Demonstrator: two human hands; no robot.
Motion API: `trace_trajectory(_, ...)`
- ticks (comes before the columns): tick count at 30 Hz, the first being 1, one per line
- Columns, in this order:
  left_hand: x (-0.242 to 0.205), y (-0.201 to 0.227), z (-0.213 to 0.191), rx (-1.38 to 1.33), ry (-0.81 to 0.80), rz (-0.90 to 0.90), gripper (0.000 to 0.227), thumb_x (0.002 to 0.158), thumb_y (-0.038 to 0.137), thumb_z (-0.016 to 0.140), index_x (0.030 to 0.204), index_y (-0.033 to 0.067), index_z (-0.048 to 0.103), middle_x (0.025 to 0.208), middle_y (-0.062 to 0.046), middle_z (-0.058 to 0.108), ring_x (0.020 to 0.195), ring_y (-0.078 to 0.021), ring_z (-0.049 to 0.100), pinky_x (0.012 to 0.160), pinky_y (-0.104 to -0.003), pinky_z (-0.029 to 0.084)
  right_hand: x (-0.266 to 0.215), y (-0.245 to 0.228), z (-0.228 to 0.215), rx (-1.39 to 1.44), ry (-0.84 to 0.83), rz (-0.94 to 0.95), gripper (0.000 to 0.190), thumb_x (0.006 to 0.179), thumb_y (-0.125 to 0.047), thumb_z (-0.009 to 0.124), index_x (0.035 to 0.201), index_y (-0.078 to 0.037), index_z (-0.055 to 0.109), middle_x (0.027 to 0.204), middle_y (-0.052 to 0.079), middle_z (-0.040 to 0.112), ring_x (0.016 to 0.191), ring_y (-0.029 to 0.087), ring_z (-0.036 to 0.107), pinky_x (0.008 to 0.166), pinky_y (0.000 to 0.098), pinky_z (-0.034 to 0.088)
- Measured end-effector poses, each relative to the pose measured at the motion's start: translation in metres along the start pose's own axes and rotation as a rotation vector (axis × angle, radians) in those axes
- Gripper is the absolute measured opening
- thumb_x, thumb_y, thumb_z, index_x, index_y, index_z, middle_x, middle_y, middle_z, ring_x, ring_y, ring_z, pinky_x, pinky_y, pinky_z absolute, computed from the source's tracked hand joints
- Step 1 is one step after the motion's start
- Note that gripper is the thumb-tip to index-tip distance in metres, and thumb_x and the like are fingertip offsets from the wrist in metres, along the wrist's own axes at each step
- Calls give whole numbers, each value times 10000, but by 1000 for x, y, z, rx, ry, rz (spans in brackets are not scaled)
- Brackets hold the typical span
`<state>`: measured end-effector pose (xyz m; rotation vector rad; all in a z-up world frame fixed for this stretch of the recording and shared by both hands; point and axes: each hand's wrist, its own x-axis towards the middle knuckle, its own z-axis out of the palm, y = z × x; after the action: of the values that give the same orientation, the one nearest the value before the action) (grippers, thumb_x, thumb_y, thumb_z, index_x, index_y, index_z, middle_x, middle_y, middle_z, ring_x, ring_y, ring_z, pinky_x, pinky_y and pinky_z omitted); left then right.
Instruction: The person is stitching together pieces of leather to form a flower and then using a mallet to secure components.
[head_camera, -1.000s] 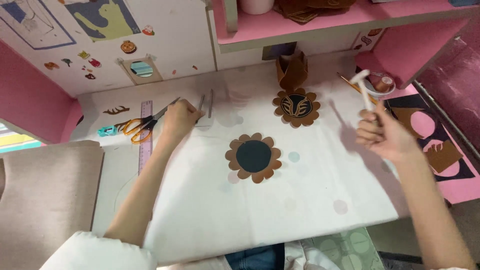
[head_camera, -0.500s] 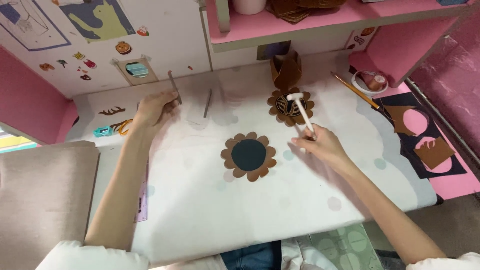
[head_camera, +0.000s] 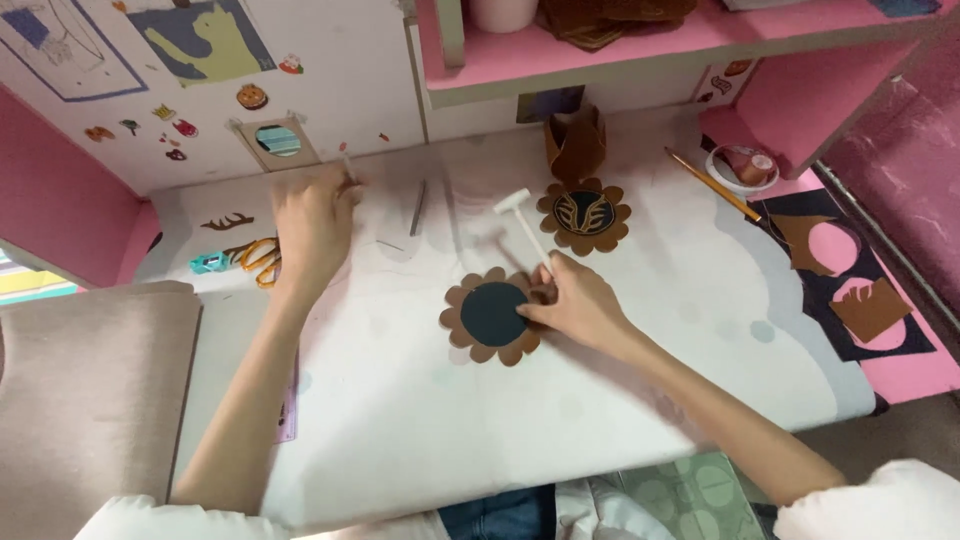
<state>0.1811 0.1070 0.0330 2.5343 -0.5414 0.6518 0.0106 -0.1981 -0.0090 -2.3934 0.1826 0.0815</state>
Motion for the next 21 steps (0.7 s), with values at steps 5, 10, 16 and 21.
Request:
trace_trajectory(5,-39,74,-4,-721,-254,-167,174,1003,108,627,1140,44,713,871,-153,767,857,-280,741,805,-367,556,18,-9,-4,31,-26,-121,443,749,-300,850,949,-122,497,987,107,751,960,362,720,819,489,549)
trace_trajectory(10,-89,96,32,-931,-408,-342,135,1007,103,604,1102,46,682,787,-128,785,716,-155,738,703,-223,583,21,-27,-1,-31,24,-70,522,806,-530,775,899,-85,520,931,161,737,963,394,719,845,501,566)
trace_trajectory(16,-94,108,14,-810,-380,-437,190,1055,98,508,1161,-28,605,991,-167,760,896,-178,742,766,-268,634,27,-14,16,-29,84,-26,604,704,-593,846,886,-170,456,839,102,678,942,382,701,819,496,542)
trace_trajectory(21,-91,109,12,-783,-418,-455,182,1045,123,541,1131,-8,633,922,-133,766,831,-160,740,757,-260,637,31,-13,14,40,47,22,552,689,-467,894,886,-197,455,900,14,743,911,288,717,837,453,537)
